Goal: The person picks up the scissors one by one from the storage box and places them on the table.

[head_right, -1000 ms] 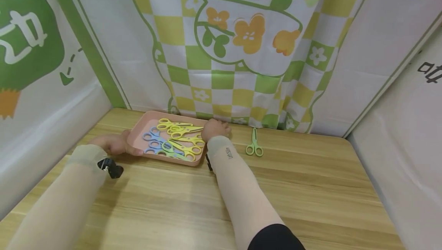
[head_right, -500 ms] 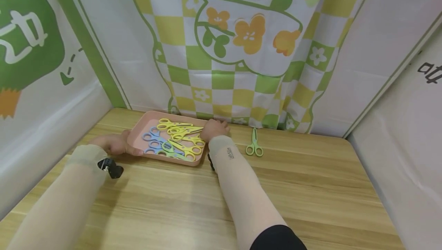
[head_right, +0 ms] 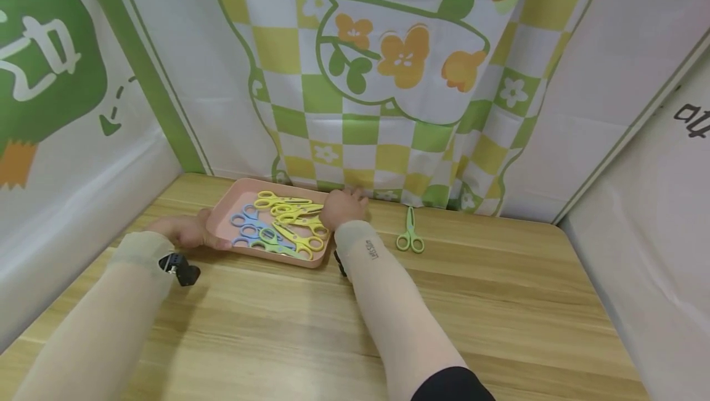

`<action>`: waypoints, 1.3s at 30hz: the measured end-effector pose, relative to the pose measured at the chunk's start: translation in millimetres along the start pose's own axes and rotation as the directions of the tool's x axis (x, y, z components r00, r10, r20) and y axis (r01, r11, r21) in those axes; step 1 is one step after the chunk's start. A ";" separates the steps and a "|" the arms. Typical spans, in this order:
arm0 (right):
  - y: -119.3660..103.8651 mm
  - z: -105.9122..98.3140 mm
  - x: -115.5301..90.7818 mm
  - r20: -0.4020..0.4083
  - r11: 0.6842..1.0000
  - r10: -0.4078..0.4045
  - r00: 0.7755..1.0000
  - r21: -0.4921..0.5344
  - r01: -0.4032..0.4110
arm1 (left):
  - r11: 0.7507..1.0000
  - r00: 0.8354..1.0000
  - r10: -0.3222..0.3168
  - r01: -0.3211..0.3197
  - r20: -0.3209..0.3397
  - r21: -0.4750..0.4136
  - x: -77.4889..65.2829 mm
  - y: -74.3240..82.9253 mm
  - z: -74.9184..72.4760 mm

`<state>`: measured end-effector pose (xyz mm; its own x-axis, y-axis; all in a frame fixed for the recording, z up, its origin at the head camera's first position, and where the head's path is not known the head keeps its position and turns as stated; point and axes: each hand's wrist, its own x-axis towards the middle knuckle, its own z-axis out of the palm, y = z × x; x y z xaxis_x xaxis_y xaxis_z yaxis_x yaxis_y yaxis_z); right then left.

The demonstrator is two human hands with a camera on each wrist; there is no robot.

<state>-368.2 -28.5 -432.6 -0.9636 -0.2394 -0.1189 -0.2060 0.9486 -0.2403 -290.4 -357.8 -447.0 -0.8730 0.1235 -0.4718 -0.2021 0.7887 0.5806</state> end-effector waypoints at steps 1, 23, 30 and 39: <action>0.8 -1.5 0.6 -0.013 1.000 -0.021 1.000 0.005 0.021 | 1.000 1.000 0.005 -0.005 0.000 0.009 0.8 0.1 0.0; 32.5 -29.4 -20.0 0.066 0.953 -0.155 0.986 0.271 0.131 | 0.999 1.000 0.005 -0.006 0.023 0.044 1.8 0.5 0.9; 52.8 -30.3 -34.1 -0.020 0.915 -0.148 0.989 0.376 0.145 | 0.999 0.999 -0.004 0.002 0.040 0.037 -8.2 7.9 -1.9; 95.0 -28.8 -48.9 -0.135 0.871 -0.148 0.980 0.451 0.194 | 0.999 0.999 0.041 -0.042 0.036 0.022 2.1 -0.1 -3.7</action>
<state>-345.6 79.3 -421.9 -0.9365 -0.3473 0.0488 -0.2895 0.6869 -0.6666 -293.8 -359.9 -445.6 -0.8642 0.1774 -0.4708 -0.1556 0.7957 0.5854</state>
